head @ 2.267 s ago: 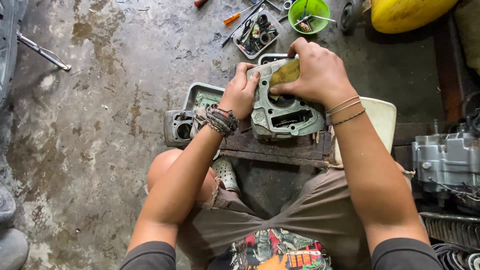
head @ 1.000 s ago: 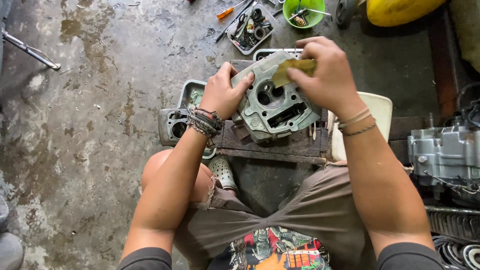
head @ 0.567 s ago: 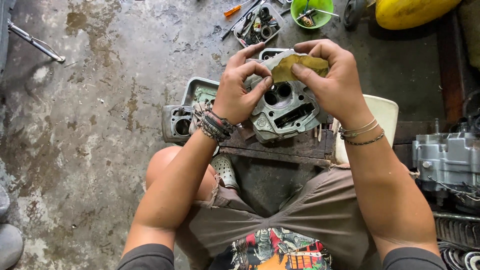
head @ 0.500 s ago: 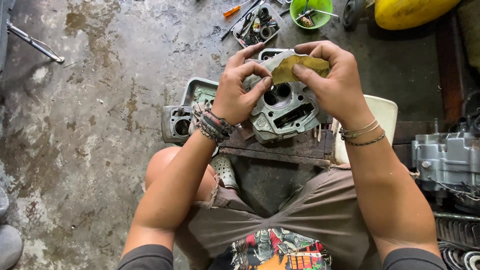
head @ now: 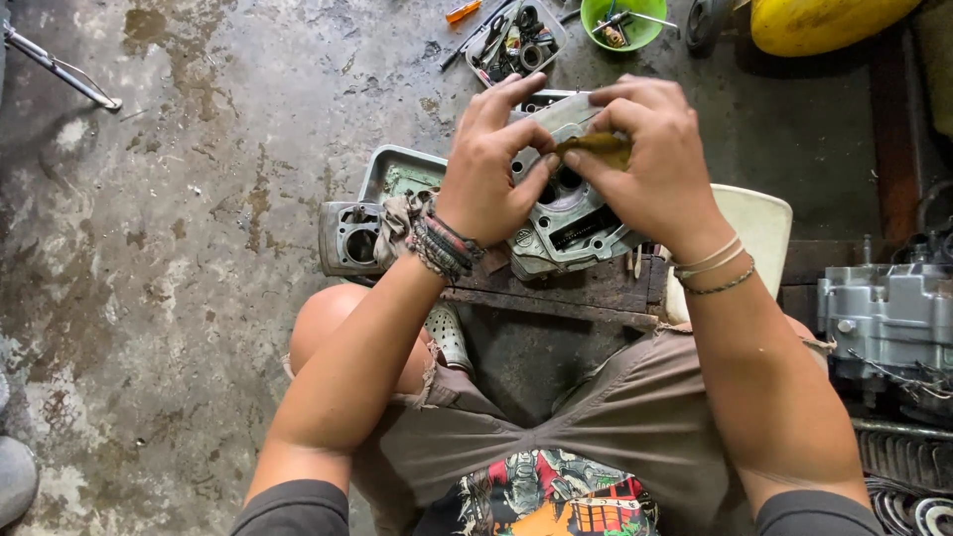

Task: The person scrubs a metallic engine cylinder head with a yellow sponge, focusing on the central bore and surrounding surfaces. They then switch to a small metal tool to scrape and clean the edges and crevices of the part.

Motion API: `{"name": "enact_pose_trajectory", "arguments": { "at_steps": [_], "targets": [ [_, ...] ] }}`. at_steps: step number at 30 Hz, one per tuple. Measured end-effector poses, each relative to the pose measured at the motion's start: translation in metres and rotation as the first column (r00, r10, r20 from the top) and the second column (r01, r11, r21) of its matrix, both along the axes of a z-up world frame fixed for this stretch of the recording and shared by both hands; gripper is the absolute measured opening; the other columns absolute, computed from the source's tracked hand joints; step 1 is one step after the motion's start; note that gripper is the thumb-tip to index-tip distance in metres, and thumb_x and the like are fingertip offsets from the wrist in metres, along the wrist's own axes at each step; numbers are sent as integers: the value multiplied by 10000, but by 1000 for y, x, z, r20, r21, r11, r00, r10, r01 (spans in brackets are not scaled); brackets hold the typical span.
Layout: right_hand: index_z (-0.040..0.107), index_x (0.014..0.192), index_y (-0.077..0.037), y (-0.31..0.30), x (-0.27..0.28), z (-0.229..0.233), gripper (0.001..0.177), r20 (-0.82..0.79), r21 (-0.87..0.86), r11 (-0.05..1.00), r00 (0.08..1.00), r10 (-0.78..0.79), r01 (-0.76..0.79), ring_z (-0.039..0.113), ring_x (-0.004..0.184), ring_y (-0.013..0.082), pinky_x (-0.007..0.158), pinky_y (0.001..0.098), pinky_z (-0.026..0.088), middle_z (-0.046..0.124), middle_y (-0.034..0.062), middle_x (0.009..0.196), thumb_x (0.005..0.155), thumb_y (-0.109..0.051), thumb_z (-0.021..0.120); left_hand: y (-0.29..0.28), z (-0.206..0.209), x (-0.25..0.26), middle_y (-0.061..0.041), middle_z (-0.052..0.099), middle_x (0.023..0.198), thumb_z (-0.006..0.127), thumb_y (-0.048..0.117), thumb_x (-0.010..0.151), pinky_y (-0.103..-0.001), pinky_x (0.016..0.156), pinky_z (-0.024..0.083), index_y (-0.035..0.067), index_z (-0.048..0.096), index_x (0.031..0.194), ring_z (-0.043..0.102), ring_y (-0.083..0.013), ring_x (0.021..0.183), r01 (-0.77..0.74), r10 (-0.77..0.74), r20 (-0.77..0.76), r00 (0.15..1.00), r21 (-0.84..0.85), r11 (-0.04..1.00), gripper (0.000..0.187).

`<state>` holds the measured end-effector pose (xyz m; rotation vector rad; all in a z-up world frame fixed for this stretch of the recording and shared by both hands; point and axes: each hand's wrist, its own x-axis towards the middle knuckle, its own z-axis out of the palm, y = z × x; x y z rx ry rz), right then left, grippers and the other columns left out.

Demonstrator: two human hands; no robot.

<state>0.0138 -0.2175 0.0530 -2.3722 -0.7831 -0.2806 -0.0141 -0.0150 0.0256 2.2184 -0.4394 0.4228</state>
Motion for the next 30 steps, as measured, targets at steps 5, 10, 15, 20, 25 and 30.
{"name": "enact_pose_trajectory", "arguments": {
  "at_steps": [5,10,15,20,25,30],
  "targets": [
    [698,870,-55,-2,14,-21,267,-122,-26,999,991,-44,41,518,1197,349,990,504,429,667,169,1257,855,-238,892,21,-13,15,-138,597,1350,671,198,924,-542,1079,412,122,618,1206,511,-317,1279,-90,91,-109,990,17,996,297],
    [637,906,-35,9,11,-26,362,-172,-141,985,978,-120,96,501,1180,386,968,525,432,584,204,1273,840,-301,873,18,-20,10,-204,622,1316,543,208,994,-489,1013,521,71,422,1426,604,-318,1218,-43,29,-310,950,-36,998,469],
    [371,1394,-125,18,8,11,787,-508,-185,969,828,-238,165,592,1199,394,946,486,448,614,223,1284,799,-329,843,19,-19,9,-169,714,1215,501,294,987,-437,850,562,81,539,1358,705,-308,1041,-58,33,-362,932,-60,997,430],
    [452,1364,-168,21,17,0,709,-395,-187,973,897,-199,134,589,1176,386,917,510,455,624,156,1311,803,-398,820,15,-14,10,-136,715,1162,500,259,981,-420,789,566,92,596,1291,695,-263,960,-85,69,-336,939,-33,996,365],
    [414,1412,-213,17,19,13,735,-603,-90,994,792,-99,56,517,1256,325,1025,432,399,494,162,1410,794,-275,806,18,-16,4,-126,726,1140,514,250,982,-408,813,546,98,601,1259,692,-273,980,-49,17,-322,947,-92,995,328],
    [494,1310,-224,20,19,5,752,-464,-173,976,864,-197,130,564,1184,316,907,480,444,617,104,1290,717,-454,896,13,-12,0,-123,728,1130,524,249,976,-422,805,564,119,589,1262,694,-271,962,-91,70,-341,937,-47,995,321]
  ]
}}
